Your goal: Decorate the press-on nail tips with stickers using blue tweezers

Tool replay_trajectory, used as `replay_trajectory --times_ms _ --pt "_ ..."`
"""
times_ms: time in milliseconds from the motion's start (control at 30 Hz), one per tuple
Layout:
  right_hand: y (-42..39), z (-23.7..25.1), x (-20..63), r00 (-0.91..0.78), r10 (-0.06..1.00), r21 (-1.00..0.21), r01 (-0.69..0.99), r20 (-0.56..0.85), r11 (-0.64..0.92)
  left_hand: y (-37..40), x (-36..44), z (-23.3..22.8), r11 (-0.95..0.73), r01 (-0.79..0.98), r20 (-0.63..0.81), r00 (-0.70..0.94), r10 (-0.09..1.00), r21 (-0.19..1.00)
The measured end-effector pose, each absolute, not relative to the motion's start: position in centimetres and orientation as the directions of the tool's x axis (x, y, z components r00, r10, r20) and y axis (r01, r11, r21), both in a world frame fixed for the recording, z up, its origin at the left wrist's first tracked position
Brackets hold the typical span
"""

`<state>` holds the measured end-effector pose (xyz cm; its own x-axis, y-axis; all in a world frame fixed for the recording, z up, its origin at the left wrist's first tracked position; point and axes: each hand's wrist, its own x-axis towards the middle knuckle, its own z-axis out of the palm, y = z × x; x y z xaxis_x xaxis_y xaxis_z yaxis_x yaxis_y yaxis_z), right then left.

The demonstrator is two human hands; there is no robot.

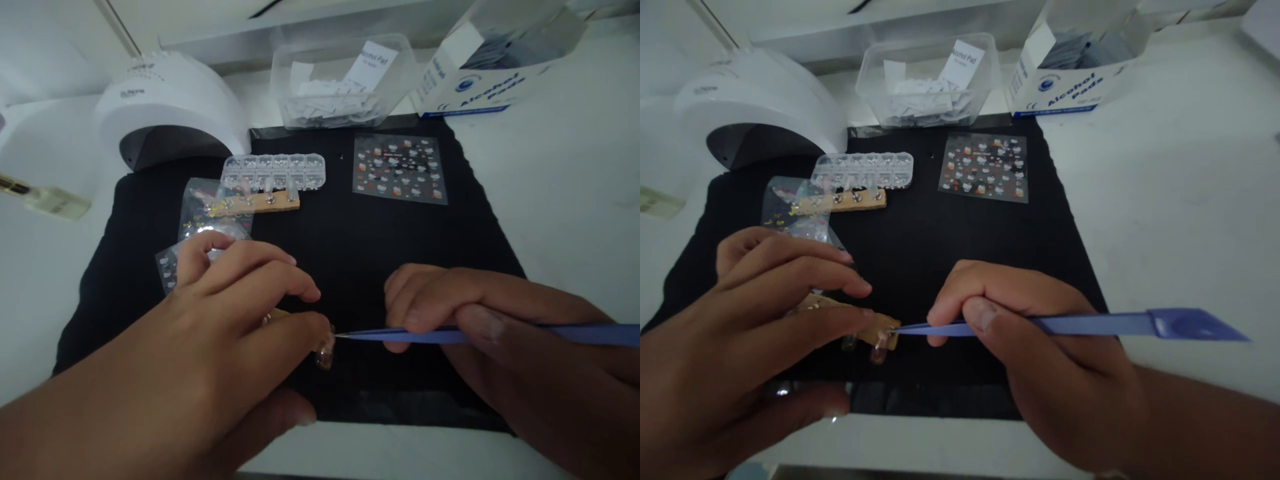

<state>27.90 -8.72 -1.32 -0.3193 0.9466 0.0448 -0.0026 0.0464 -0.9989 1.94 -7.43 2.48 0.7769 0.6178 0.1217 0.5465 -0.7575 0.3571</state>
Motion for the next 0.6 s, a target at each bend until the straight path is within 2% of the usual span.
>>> replay_trajectory --times_ms 433,600 --pt "-8.14 -0.63 27.38 -0.262 0.965 -0.999 0.037 -0.008 0.001 -7.11 2.16 2.39 -0.769 0.499 0.086 0.815 0.573 0.399" --pt "-8.15 -0.72 27.47 -0.261 0.965 -0.999 0.033 -0.004 0.004 -7.14 2.12 2.61 -0.773 0.511 0.072 0.815 0.574 0.377"
